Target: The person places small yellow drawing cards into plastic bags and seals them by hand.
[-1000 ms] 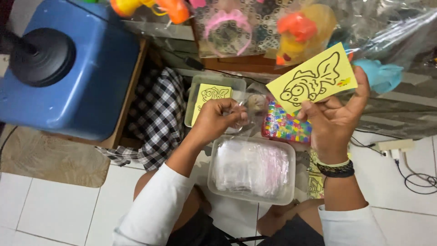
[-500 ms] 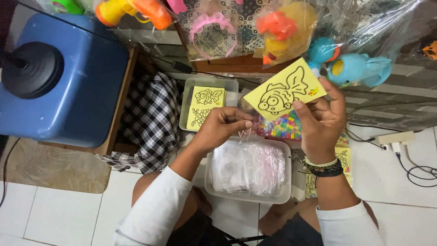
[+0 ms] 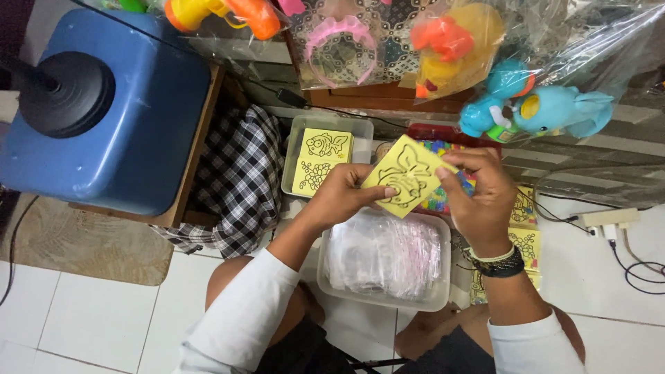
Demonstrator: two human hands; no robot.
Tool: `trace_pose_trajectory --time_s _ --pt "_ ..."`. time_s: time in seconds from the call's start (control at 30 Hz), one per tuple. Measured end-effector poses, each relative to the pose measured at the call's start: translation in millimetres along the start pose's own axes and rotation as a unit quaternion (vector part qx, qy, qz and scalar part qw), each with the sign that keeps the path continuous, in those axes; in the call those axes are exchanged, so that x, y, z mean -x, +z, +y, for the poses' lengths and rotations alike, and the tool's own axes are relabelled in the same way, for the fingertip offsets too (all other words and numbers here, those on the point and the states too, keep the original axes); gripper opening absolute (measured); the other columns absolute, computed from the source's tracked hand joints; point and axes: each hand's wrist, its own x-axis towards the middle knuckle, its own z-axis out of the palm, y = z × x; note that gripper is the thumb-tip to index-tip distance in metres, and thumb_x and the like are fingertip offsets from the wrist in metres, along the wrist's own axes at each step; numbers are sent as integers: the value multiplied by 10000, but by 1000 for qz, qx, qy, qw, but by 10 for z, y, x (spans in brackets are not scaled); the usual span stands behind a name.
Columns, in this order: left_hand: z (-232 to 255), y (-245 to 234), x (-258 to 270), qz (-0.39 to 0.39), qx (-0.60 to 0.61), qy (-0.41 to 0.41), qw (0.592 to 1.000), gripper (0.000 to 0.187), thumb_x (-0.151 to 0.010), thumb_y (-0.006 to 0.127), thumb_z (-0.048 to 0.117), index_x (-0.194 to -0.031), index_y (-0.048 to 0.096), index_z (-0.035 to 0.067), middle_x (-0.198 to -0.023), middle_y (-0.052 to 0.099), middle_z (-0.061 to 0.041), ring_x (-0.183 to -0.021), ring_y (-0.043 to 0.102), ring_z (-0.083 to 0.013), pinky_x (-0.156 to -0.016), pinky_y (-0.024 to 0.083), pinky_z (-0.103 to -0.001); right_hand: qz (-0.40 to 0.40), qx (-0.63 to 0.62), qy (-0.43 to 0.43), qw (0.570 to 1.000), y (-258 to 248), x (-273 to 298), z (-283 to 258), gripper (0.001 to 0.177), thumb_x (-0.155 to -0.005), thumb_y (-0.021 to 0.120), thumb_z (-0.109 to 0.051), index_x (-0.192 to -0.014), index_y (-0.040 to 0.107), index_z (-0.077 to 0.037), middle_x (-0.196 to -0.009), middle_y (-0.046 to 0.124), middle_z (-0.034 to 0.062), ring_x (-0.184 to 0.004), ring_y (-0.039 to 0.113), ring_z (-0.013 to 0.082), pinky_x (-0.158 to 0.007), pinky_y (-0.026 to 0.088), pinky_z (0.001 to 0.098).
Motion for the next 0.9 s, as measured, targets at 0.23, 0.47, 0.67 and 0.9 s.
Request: trace_pose_trajectory --time_s 0.23,0.47,0.67,0.9 --pt "-15 -36 14 3 -46 4 999 137 -836 833 100 -869 755 -8 -688 733 -136 -656 676 -122 -588 593 -297 -142 18 -24 989 106 10 -44 150 -865 783 -221 -907 727 -88 -1329 537 214 -1312 428 411 -1170 218 573" --pt "22 -20 43 -31 -75 17 997 186 -839 794 37 -1009 759 -28 -794 731 -125 -733 647 -153 -691 579 -322 -150 -82 110 979 106 90 238 70 -877 785 -16 -911 730 10 -1051 685 195 -1091 672 346 -964 493 438" --pt "-167 -71 -34 -17 -212 0 977 185 -862 726 73 -1030 744 -1 -779 750 -178 -756 722 -289 -716 567 -420 -133 -87 106 982 -52 -64 160 125 -876 826 -43 -929 727 12 -1161 660 189 -1081 641 248 -942 504 355" --pt "-153 -194 -163 83 -316 -2 945 159 -860 752 142 -1017 771 136 -735 751 -117 -759 763 -342 -695 564 -400 -94 5 163 982 -281 -93 899 88 -1009 739 22 -1095 732 38 -1090 695 156 -1026 692 206 -879 544 304"
